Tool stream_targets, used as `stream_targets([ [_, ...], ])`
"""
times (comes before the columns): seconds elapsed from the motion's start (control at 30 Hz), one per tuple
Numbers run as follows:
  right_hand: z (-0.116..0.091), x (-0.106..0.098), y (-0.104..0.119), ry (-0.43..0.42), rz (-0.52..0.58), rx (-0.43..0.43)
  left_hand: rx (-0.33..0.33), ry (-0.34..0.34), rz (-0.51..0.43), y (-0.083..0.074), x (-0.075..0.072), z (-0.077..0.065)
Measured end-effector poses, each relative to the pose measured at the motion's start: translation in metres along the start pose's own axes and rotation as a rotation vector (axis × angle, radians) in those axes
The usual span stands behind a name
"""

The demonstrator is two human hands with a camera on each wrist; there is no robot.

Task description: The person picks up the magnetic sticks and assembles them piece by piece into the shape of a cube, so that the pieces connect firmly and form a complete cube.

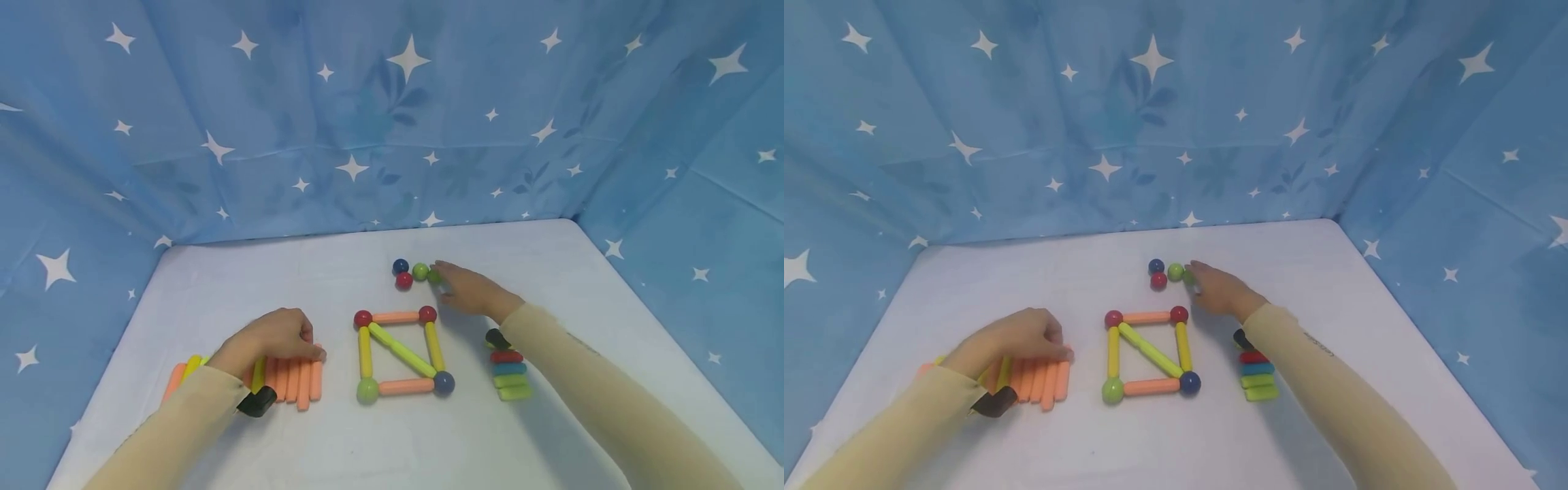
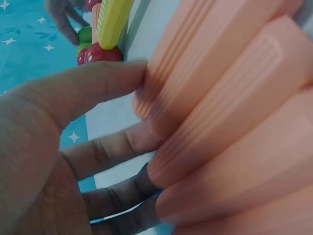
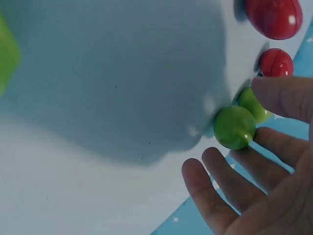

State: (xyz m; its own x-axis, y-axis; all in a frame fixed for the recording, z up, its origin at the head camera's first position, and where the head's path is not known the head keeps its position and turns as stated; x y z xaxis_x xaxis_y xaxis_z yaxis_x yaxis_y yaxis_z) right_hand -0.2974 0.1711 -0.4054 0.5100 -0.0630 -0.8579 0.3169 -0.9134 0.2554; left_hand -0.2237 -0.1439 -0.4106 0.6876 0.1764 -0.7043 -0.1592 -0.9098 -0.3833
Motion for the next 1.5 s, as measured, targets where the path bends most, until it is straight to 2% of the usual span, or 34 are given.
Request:
stream_targets([
  [0.13, -0.002, -0.004, 0.001, -0.076, -0.05, 0.011, 0.003, -0.022, -0.013, -0.002, 0.001, 0.004],
  [0.23, -0.004, -0.002, -0.001, -0.097, -0.062, 0.017, 0.02, -0.055, -0.047, -0.001, 0.0, 0.008],
  [0.3, -0.005, 0.0, -0.004, -0.094, -0.062, 0.024, 0.049, -0.078, -0.116, 0.001, -0.002, 0.011],
  [0.4, -0.007, 0.005, -0.009, -0.091, -0.072, 0.019, 0.104, -0.124, -0.282, 0.004, -0.005, 0.014],
  [0.57, -0.015, 0.008, -0.019, -0.122, -0.056, 0.018, 0.23, -0.265, -0.516, 0.004, -0.016, 0.012],
  [0.63, -0.017, 0.009, -0.023, -0.134, -0.054, 0.021, 0.312, -0.296, -0.594, -0.003, -0.019, 0.009],
  [0.7, -0.018, 0.01, -0.026, -0.142, -0.06, 0.02, 0.411, -0.3, -0.631, -0.014, -0.02, 0.005],
  [0.8, -0.021, 0.011, -0.028, -0.154, -0.054, 0.027, 0.55, -0.25, -0.616, -0.034, -0.017, -0.002],
  [0.87, -0.022, 0.01, -0.029, -0.164, -0.033, 0.036, 0.618, -0.212, -0.567, -0.046, -0.013, -0.006],
  [1.0, -0.024, 0.007, -0.028, -0.179, 0.009, 0.055, 0.691, -0.126, -0.515, -0.06, -0.005, -0.015],
  [1.27, -0.028, 0.002, -0.019, -0.172, 0.045, 0.047, 0.728, -0.021, -0.475, -0.073, 0.006, -0.024],
  [1.5, -0.036, -0.01, 0.012, -0.242, 0.188, -0.062, 0.716, 0.016, -0.453, -0.08, 0.017, -0.021],
])
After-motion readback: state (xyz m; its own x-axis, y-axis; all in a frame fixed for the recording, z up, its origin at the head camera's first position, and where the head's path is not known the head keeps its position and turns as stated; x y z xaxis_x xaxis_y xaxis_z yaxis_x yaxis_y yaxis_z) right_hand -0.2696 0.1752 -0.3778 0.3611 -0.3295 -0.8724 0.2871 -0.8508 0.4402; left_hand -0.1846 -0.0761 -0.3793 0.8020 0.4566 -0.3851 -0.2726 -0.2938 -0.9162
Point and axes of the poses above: each hand's wrist, its own z-axis towards the middle knuckle, its own x-axis out of the palm, y = z × x, the point moved 7 cm from there along z, towards the middle knuckle, and after that the axes turned 13 degrees about y, right-handed, at the moved point
